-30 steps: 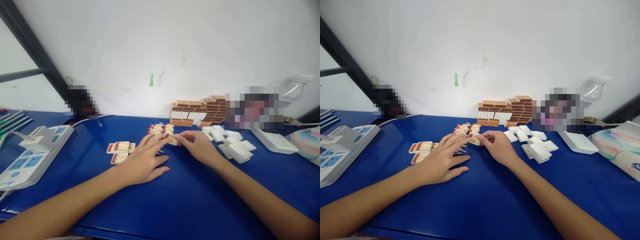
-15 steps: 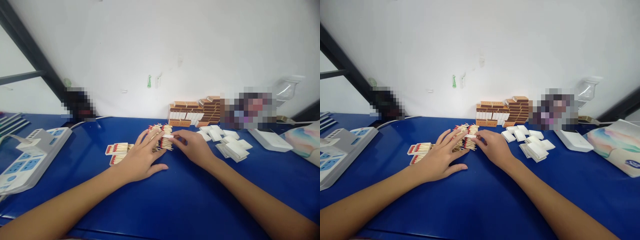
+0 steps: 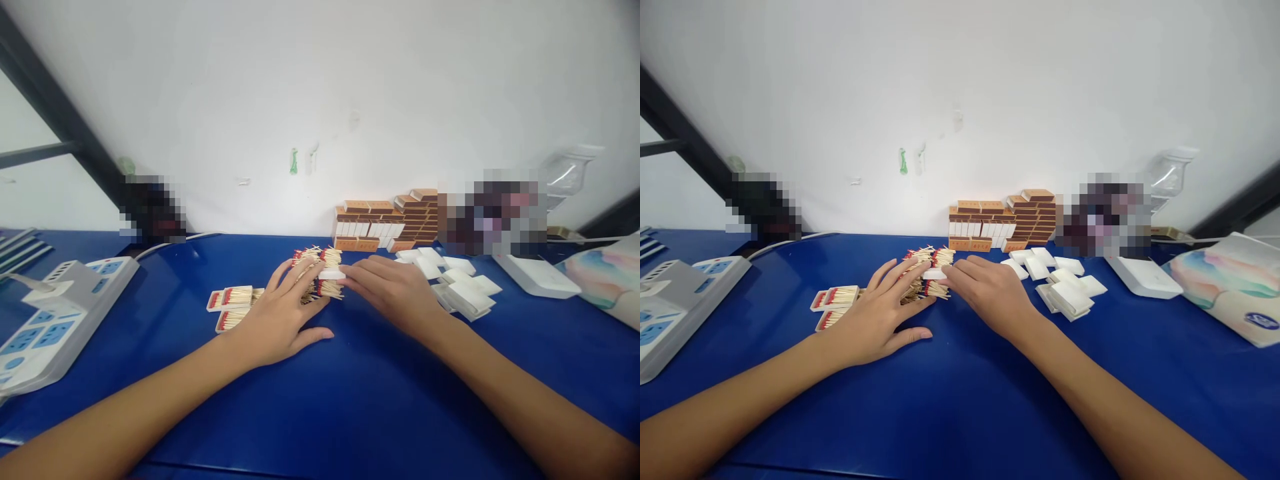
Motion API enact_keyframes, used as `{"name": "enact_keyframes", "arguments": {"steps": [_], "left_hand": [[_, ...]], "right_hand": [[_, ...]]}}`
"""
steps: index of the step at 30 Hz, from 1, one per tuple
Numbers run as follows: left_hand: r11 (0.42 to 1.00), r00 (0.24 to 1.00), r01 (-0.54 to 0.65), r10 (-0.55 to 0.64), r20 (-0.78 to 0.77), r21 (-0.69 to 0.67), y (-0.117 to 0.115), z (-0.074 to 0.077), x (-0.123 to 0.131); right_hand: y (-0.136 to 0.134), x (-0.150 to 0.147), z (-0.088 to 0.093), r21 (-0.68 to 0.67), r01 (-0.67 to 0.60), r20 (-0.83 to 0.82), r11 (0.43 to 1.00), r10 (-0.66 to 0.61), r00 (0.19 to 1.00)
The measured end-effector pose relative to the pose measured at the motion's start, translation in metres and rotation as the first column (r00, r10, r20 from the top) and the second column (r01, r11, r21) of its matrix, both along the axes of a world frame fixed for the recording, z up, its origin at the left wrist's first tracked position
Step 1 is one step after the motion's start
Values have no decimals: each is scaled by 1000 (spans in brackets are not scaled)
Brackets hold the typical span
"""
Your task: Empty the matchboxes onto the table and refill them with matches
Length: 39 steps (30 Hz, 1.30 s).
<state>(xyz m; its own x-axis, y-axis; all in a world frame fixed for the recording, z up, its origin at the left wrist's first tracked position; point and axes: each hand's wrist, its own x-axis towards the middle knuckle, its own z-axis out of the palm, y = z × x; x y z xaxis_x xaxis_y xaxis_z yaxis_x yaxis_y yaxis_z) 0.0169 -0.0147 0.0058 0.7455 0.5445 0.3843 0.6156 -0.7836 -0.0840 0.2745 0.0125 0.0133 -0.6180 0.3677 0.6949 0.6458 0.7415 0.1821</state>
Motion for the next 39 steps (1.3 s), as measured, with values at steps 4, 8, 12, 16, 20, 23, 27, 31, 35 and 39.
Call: {"name": "enact_keyframes", "arguments": {"steps": [4,8,12,16,20,23,27,31,35,39], "left_hand": [[1000,1000,-7,7,6,-7,0,0,0],[1000,1000,-12,12,-3,-9,-1,0,0],[1000,1000,7,-7,2,9,-3,1,1],[997,995,66,-63,73,-41,-2,17,-4],[991,965,38,-2,262,-131,14,50,-28],[963,971,-119,164,174,-243,30,73,-54],[794,954,-300,265,-144,-529,41,85,-74],[692,964,-261,219,-150,-673,32,85,-69],[655,961,-277,195,-197,-703,25,81,-61],[624,960,-280,176,-218,-729,26,77,-60]], "right_hand": [[-1,-1,-1,5,-47,2,999,47,999],[-2,-3,-5,-3,-72,22,997,72,997],[-6,-3,-1,-98,-29,20,995,31,999],[-3,7,9,-285,80,-110,955,-116,987],[12,32,19,-465,204,-305,862,-372,877],[25,53,25,-556,262,-325,788,-497,805],[34,71,28,-587,387,-196,711,-588,785],[38,83,28,-556,567,75,608,-643,762],[39,90,29,-467,710,252,527,-691,678],[35,85,30,-438,700,227,564,-684,693]]}}
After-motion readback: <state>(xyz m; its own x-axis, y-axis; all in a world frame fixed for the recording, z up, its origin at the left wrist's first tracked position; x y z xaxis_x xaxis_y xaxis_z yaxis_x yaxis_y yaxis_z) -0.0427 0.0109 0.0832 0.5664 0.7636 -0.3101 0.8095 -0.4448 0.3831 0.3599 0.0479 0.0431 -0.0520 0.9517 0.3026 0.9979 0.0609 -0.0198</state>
